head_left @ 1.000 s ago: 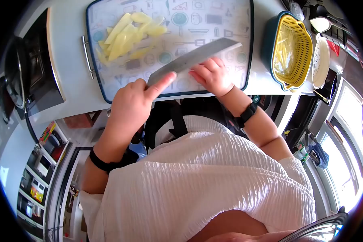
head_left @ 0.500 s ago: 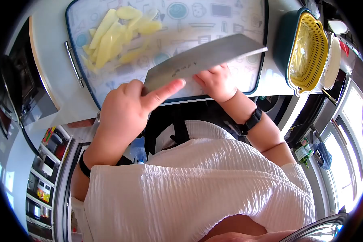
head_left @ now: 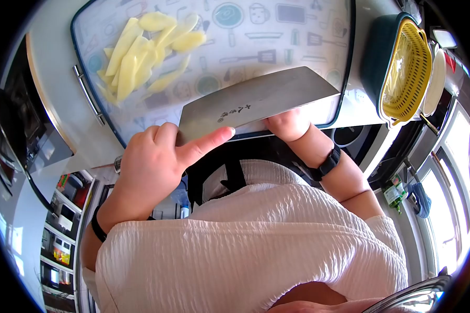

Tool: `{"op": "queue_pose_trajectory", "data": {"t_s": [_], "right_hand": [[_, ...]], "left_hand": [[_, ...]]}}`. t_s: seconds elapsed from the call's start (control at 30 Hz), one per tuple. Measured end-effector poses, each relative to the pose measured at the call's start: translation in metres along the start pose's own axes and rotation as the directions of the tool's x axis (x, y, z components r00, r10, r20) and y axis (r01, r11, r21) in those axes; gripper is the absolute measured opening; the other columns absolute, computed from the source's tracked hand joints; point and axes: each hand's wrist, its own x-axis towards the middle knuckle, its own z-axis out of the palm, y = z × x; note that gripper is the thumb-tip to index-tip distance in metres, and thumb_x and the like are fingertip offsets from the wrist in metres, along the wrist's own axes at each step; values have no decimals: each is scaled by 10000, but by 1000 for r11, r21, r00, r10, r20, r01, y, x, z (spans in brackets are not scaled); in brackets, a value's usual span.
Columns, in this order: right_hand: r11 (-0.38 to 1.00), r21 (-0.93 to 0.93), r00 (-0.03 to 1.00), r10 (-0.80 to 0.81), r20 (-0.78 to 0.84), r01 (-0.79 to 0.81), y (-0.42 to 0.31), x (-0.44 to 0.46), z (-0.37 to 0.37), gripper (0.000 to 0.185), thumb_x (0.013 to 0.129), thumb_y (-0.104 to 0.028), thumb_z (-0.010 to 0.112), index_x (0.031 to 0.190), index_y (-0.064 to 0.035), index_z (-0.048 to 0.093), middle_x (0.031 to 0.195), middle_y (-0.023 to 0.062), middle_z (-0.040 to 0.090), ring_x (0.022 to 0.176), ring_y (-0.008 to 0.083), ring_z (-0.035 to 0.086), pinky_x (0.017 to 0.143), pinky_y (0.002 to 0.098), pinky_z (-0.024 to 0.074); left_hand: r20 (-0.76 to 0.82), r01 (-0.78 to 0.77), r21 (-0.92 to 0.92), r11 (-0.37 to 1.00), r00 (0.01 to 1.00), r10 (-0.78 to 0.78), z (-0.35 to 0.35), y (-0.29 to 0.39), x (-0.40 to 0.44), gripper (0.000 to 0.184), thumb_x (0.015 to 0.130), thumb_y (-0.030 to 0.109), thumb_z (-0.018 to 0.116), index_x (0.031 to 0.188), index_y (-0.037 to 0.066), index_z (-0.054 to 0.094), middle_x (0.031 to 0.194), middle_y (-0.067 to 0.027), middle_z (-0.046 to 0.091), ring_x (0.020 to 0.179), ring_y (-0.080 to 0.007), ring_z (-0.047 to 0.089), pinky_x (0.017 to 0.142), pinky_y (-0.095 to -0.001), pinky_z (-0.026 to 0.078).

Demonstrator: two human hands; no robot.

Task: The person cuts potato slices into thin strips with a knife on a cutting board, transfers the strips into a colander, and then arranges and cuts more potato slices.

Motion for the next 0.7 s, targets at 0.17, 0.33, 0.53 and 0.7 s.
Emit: {"op": "queue_pose_trajectory", "data": {"t_s": [0.17,0.33,0.53,0.7], "right_hand": [[1000,17,1000,12,8,-12,0,1,-1,326,748,-66,633,1072,-63,670,1045,113,651,950,314,629,822,417,519],[998,64,998,-7,-56,10,-3,9,-4,231,768,-72,677,998,-51,684,967,133,656,860,331,633,751,402,517],[978,210,1000,-3,-23,8,-7,17,-13,145,784,-68,675,926,-55,699,893,135,656,822,337,635,716,405,517],[990,138,998,1,-60,8,-4,10,-7,168,776,-87,689,942,-58,694,916,126,659,826,339,637,716,402,518]], "left_hand": [[20,11,-31,999,1000,-11,-6,0,-1,747,814,85,594,1444,438,405,706,-18,348,574,-183,428,480,-296,388],[21,11,-59,998,1000,-10,-3,-2,1,740,804,85,603,1434,430,425,706,-19,357,563,-188,424,474,-296,390],[64,9,-73,997,998,-4,-4,7,24,708,766,55,623,1379,387,497,722,-32,413,609,-215,473,526,-330,424],[33,-46,-37,998,998,47,-2,5,24,856,780,67,601,1500,417,299,691,-31,364,547,-166,401,461,-285,386]]}}
